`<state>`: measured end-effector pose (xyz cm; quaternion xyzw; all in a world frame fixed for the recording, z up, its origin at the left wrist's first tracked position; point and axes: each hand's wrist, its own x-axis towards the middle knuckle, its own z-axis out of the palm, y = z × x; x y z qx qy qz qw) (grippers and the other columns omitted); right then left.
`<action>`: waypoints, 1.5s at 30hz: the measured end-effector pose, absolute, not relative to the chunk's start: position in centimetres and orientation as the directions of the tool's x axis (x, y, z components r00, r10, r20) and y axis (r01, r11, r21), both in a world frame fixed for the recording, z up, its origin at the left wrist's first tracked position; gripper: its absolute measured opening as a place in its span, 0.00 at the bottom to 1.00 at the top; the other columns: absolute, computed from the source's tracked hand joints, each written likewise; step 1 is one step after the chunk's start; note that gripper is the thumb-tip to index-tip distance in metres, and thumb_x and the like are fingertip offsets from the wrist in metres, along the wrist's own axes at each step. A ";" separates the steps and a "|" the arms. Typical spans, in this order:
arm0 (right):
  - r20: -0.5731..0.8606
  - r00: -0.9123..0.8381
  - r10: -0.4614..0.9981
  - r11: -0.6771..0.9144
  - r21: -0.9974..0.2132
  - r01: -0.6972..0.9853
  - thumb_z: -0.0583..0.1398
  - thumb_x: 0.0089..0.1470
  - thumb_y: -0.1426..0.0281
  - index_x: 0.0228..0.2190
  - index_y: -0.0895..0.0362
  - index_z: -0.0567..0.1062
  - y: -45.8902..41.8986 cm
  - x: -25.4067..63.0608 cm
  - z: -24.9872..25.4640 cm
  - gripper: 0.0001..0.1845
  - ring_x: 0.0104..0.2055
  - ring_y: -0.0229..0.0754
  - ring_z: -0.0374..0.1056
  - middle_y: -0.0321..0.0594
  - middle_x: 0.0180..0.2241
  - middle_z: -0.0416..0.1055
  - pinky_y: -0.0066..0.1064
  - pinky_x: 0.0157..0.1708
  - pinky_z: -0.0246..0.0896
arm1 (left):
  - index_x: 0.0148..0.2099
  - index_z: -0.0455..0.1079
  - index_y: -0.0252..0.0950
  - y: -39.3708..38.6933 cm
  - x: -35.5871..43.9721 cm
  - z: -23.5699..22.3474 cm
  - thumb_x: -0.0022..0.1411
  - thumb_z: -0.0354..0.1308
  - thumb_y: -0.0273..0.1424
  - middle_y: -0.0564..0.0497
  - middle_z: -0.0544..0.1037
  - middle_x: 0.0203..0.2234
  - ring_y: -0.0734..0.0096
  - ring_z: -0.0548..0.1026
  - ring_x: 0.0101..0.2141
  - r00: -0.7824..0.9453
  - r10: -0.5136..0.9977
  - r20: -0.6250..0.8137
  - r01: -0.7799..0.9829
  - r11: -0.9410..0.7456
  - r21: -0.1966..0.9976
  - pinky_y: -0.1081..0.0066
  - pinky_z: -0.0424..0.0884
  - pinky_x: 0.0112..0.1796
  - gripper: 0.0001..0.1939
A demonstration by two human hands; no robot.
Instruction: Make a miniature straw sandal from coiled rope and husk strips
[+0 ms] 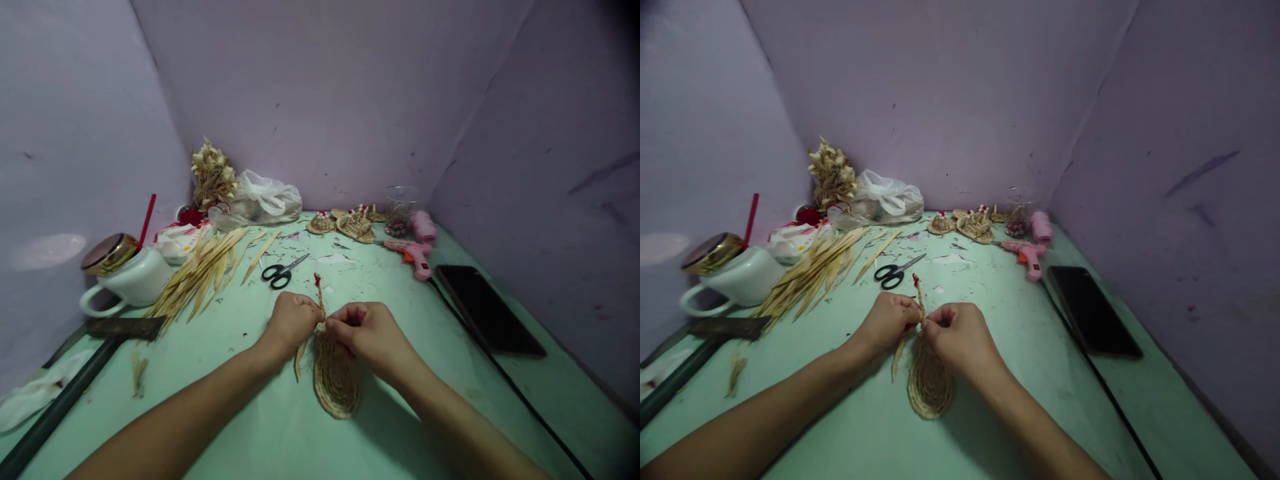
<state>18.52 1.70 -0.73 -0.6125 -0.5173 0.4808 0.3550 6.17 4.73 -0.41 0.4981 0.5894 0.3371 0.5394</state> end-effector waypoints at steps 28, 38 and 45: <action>-0.322 0.037 0.946 -0.313 -0.938 -0.149 0.57 0.47 0.70 0.17 0.60 0.68 3.2 19.7 -0.6 0.11 0.14 0.30 0.55 0.33 0.12 0.62 0.22 0.16 0.51 | 0.22 0.65 0.32 2.9 6.7 -0.3 0.48 0.51 0.27 0.55 0.67 0.16 0.78 0.62 0.20 0.403 0.912 -0.072 0.263 -0.040 0.964 0.76 0.58 0.22 0.06; -0.548 -0.305 0.779 -0.620 -0.600 -0.506 0.52 0.52 0.74 0.16 0.62 0.67 3.6 19.4 -1.2 0.15 0.09 0.26 0.43 0.27 0.07 0.50 0.16 0.10 0.41 | 0.23 0.69 0.30 1.6 6.7 0.5 0.51 0.52 0.30 0.49 0.72 0.20 0.73 0.68 0.25 0.488 0.871 0.056 0.140 -0.142 0.980 0.73 0.63 0.29 0.10; -0.445 -0.383 0.809 -0.579 -0.713 -0.396 0.56 0.49 0.63 0.25 0.63 0.71 3.3 20.4 0.0 0.14 0.20 0.35 0.64 0.40 0.20 0.68 0.27 0.23 0.62 | 0.22 0.65 0.31 3.6 6.7 -0.4 0.44 0.56 0.32 0.56 0.66 0.12 0.81 0.61 0.15 0.210 0.966 -0.152 0.078 0.138 0.987 0.77 0.57 0.19 0.08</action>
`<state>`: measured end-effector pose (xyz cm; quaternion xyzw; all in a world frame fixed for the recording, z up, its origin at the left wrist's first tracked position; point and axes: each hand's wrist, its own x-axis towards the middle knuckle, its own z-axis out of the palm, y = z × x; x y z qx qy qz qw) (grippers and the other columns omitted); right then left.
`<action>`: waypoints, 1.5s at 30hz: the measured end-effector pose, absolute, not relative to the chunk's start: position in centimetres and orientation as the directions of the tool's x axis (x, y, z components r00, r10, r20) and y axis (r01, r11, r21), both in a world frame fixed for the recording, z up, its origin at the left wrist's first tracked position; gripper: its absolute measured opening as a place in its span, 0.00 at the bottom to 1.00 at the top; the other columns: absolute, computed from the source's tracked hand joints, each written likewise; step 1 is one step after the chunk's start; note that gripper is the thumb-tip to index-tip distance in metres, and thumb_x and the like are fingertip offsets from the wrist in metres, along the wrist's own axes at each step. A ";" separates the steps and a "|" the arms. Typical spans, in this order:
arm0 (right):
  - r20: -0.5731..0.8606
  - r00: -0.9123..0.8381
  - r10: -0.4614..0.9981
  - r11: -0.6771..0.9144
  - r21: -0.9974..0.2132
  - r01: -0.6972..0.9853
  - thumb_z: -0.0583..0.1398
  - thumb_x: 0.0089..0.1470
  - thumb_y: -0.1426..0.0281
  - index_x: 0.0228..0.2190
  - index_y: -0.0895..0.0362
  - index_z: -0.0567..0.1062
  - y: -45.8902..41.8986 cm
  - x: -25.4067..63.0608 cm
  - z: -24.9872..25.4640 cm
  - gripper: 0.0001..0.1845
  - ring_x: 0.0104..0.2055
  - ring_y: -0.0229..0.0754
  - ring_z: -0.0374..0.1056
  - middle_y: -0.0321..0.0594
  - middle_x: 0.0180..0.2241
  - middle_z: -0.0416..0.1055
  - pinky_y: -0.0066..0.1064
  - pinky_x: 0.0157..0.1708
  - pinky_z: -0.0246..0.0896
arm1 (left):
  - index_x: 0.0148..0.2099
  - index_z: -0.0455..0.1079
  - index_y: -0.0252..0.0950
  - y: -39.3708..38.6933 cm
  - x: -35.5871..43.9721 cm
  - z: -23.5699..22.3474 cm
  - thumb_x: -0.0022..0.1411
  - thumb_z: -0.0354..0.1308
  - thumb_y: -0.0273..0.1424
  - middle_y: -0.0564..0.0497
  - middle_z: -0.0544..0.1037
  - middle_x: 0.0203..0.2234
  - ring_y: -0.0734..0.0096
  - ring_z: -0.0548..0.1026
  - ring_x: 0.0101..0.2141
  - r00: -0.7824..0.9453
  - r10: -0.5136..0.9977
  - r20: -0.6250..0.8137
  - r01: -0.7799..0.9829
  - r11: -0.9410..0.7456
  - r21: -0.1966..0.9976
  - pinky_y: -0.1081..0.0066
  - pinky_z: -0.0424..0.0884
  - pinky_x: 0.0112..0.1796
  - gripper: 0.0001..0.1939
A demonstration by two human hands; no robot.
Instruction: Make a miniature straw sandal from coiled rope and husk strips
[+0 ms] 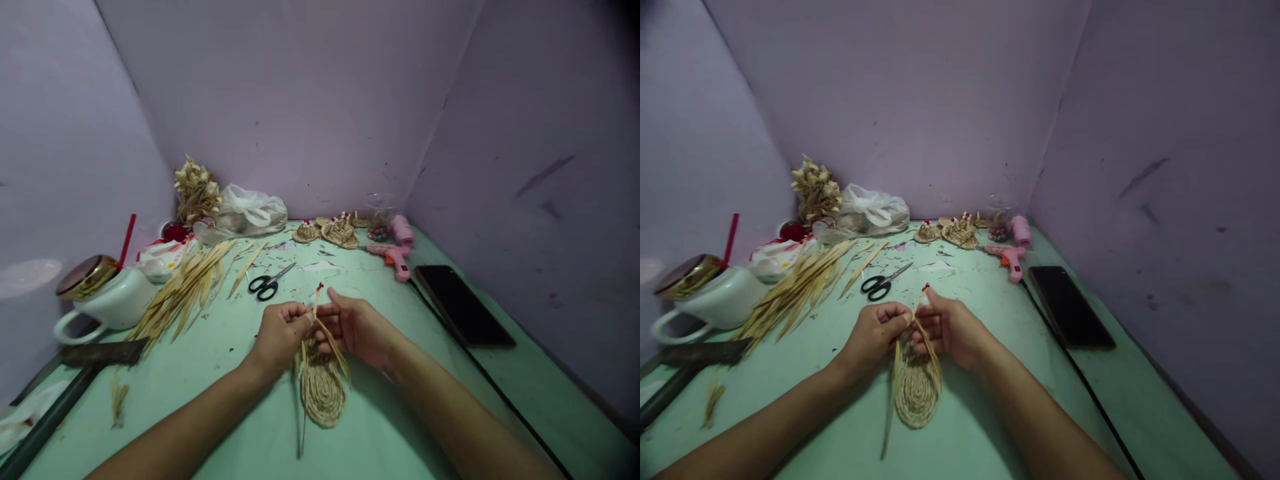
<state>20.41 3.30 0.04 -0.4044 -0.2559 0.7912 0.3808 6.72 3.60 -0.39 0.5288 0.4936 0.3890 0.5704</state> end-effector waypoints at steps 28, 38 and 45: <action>-0.386 0.056 0.921 -0.332 -0.851 -0.407 0.61 0.31 0.75 0.16 0.62 0.70 2.4 17.7 -1.8 0.03 0.12 0.27 0.50 0.31 0.09 0.60 0.21 0.13 0.43 | 0.27 0.69 0.35 1.7 6.4 1.8 0.53 0.47 0.29 0.49 0.72 0.19 0.72 0.67 0.22 0.293 0.956 0.013 0.839 -0.264 0.476 0.73 0.56 0.24 0.10; -0.440 0.082 0.894 -0.372 -0.832 -0.411 0.61 0.32 0.74 0.18 0.61 0.70 2.4 17.6 -1.6 0.04 0.12 0.28 0.52 0.31 0.10 0.62 0.21 0.12 0.44 | 0.28 0.70 0.33 1.7 6.4 1.4 0.56 0.46 0.32 0.48 0.73 0.21 0.70 0.68 0.22 0.439 0.894 0.087 0.786 -0.429 0.445 0.72 0.58 0.24 0.13; -0.339 -0.074 0.938 -0.347 -0.903 -0.253 0.62 0.37 0.65 0.18 0.61 0.69 1.9 17.0 -2.3 0.11 0.14 0.28 0.50 0.32 0.14 0.63 0.22 0.15 0.42 | 0.18 0.62 0.33 6.7 4.4 1.6 0.50 0.54 0.38 0.58 0.62 0.09 0.84 0.53 0.08 0.183 0.932 -0.314 0.334 0.241 0.911 0.78 0.47 0.13 0.15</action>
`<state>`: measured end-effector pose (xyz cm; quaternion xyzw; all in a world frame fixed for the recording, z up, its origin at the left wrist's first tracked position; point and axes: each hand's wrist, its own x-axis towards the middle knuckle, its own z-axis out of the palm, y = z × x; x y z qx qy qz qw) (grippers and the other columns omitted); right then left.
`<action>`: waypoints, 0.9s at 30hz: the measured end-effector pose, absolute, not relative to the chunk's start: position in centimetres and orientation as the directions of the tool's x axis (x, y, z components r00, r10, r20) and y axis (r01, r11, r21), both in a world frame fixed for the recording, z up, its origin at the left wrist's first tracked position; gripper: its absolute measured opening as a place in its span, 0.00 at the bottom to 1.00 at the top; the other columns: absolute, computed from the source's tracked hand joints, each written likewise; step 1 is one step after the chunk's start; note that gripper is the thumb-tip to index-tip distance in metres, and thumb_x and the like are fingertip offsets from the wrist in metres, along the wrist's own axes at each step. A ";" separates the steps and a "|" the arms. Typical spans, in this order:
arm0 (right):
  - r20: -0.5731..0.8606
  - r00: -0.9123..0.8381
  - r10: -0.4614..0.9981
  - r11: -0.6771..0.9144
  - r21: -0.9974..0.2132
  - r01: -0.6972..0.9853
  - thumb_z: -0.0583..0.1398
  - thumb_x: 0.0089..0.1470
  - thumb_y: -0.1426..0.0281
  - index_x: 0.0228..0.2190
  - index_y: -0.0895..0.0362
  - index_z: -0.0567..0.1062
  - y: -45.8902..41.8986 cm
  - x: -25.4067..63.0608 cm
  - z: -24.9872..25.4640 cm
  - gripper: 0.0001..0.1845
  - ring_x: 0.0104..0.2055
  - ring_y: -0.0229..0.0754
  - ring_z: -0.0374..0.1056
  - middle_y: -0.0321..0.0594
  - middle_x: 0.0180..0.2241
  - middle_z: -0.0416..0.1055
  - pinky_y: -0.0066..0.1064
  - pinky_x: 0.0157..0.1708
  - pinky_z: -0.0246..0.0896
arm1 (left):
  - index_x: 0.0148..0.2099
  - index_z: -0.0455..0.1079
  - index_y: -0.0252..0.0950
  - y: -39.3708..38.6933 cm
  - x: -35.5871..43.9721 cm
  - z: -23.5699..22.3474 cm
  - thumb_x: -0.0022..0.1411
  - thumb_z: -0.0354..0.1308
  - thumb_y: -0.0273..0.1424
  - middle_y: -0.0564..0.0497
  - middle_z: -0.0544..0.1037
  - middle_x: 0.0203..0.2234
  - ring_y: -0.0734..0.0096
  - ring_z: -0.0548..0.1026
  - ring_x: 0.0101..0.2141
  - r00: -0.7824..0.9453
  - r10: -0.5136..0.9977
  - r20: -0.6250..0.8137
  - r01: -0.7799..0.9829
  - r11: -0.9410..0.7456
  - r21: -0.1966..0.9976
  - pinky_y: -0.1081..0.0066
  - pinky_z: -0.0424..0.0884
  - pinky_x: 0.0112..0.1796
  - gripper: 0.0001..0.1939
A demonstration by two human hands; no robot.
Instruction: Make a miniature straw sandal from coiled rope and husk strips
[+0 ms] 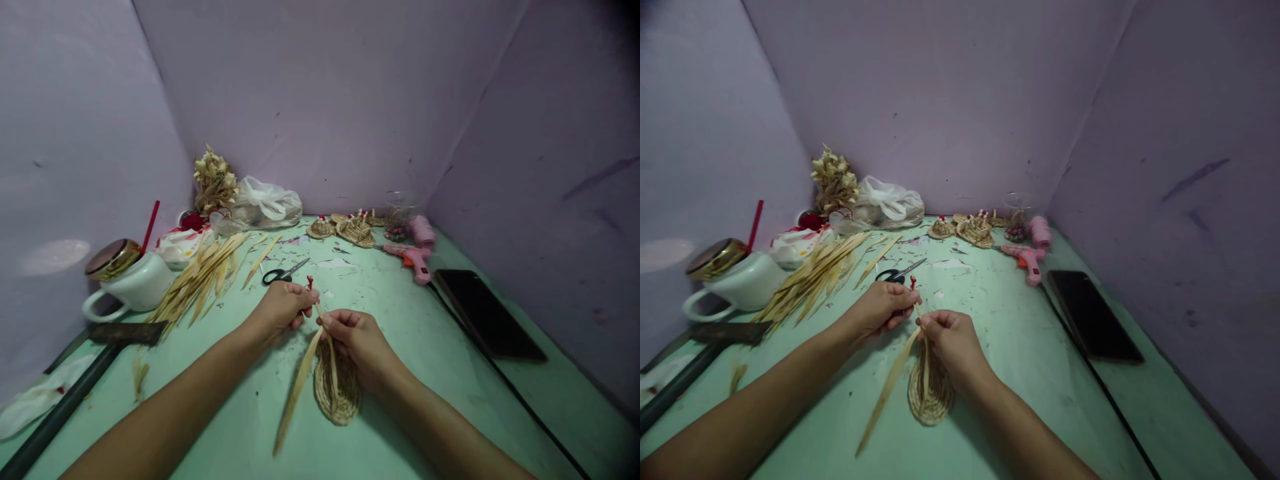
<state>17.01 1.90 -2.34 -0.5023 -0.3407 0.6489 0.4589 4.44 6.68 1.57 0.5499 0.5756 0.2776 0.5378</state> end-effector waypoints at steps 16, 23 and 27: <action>-0.098 0.010 0.995 -0.099 -0.994 0.053 0.57 0.45 0.66 0.16 0.58 0.66 1.6 16.9 -2.3 0.12 0.17 0.31 0.52 0.31 0.14 0.59 0.24 0.17 0.46 | 0.22 0.62 0.31 6.6 5.1 0.4 0.53 0.52 0.31 0.57 0.66 0.12 0.87 0.53 0.07 0.295 0.843 -0.451 0.050 0.457 0.888 0.81 0.42 0.09 0.10; -0.225 -0.019 0.974 -0.225 -0.963 -0.150 0.63 0.36 0.67 0.20 0.62 0.72 2.7 17.9 -2.3 0.09 0.14 0.28 0.53 0.34 0.14 0.66 0.22 0.15 0.45 | 0.22 0.65 0.28 5.6 5.0 0.5 0.47 0.55 0.25 0.53 0.69 0.14 0.82 0.65 0.12 0.479 0.729 -0.490 0.094 0.512 0.854 0.83 0.59 0.11 0.05; -0.225 -0.046 0.973 -0.230 -0.961 -0.157 0.62 0.35 0.71 0.22 0.62 0.73 2.6 18.0 -2.0 0.07 0.17 0.33 0.61 0.37 0.15 0.69 0.24 0.19 0.53 | 0.20 0.65 0.28 5.5 5.3 0.4 0.47 0.55 0.25 0.53 0.68 0.11 0.82 0.63 0.10 0.403 0.770 -0.495 0.191 0.458 0.868 0.81 0.58 0.10 0.07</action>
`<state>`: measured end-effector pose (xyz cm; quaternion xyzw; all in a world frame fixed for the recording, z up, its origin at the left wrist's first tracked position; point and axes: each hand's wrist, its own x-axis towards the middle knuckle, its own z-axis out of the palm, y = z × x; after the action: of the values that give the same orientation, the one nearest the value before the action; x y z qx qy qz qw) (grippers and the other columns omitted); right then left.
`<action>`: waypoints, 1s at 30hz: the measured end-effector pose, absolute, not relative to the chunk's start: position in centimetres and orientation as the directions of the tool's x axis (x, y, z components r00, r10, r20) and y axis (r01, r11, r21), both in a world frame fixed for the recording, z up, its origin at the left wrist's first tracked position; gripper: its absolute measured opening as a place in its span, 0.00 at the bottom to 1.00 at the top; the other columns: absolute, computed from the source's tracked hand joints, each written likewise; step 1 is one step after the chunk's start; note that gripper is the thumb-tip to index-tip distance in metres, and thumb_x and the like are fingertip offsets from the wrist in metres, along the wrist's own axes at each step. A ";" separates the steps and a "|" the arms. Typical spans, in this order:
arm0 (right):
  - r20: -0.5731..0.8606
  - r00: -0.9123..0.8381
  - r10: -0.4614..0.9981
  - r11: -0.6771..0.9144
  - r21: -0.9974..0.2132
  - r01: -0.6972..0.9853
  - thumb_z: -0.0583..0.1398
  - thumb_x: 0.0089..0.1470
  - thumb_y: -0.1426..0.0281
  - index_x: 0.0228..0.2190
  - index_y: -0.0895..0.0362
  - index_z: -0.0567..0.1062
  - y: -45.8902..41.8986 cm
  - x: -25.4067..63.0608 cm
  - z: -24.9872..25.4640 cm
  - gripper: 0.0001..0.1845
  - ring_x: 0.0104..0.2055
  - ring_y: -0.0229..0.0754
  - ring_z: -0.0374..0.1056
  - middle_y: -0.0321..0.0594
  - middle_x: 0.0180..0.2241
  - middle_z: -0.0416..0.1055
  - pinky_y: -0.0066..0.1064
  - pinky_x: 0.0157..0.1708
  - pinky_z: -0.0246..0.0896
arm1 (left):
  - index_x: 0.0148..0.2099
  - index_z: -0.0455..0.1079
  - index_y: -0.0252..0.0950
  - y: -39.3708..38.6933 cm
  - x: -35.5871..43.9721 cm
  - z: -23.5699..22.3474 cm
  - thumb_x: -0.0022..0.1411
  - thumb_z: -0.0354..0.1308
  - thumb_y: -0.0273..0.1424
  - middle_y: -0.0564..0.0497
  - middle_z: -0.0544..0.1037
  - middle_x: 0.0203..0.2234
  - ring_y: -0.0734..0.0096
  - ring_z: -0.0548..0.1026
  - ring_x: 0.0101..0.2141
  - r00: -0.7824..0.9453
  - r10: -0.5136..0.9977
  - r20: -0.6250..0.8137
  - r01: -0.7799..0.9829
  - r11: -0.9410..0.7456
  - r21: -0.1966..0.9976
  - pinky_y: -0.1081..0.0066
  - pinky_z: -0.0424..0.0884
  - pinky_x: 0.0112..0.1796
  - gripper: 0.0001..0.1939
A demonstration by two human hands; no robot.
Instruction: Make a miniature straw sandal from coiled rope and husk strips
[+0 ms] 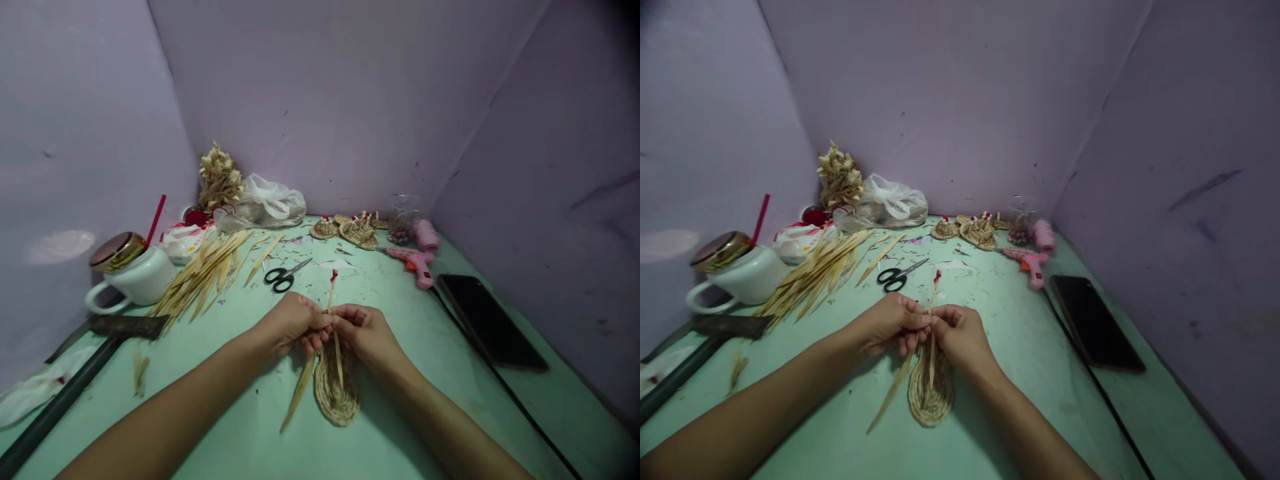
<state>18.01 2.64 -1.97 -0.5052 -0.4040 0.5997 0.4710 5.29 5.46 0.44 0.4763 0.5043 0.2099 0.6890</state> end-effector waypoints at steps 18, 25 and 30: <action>-0.162 -0.009 0.987 -0.159 -0.973 0.166 0.62 0.34 0.71 0.16 0.61 0.73 3.2 19.8 -1.5 0.05 0.17 0.33 0.57 0.35 0.14 0.67 0.25 0.18 0.50 | 0.18 0.66 0.32 5.3 5.8 -1.7 0.41 0.53 0.25 0.58 0.62 0.08 0.83 0.54 0.12 0.245 0.946 -0.213 0.195 0.167 0.967 0.78 0.48 0.15 0.04; -0.265 -0.034 0.964 -0.251 -0.941 0.227 0.62 0.31 0.70 0.12 0.59 0.72 3.8 21.3 -0.4 0.06 0.14 0.30 0.51 0.32 0.11 0.62 0.25 0.16 0.42 | 0.20 0.66 0.32 5.3 5.9 -1.8 0.40 0.54 0.28 0.59 0.61 0.09 0.85 0.50 0.11 0.133 0.944 -0.301 0.056 0.296 0.953 0.77 0.43 0.14 0.04; -0.312 -0.036 0.949 -0.297 -0.929 0.223 0.62 0.32 0.67 0.10 0.58 0.67 4.0 21.6 0.1 0.11 0.14 0.29 0.47 0.29 0.09 0.57 0.25 0.16 0.38 | 0.19 0.64 0.33 5.3 5.9 -2.3 0.40 0.54 0.29 0.60 0.58 0.08 0.86 0.48 0.10 0.072 0.946 -0.316 -0.059 0.321 0.945 0.77 0.41 0.14 0.04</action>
<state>21.58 4.02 0.07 -0.6045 -0.4847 0.5319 0.3417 5.88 5.33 -2.35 0.4103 0.5407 0.4140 0.6066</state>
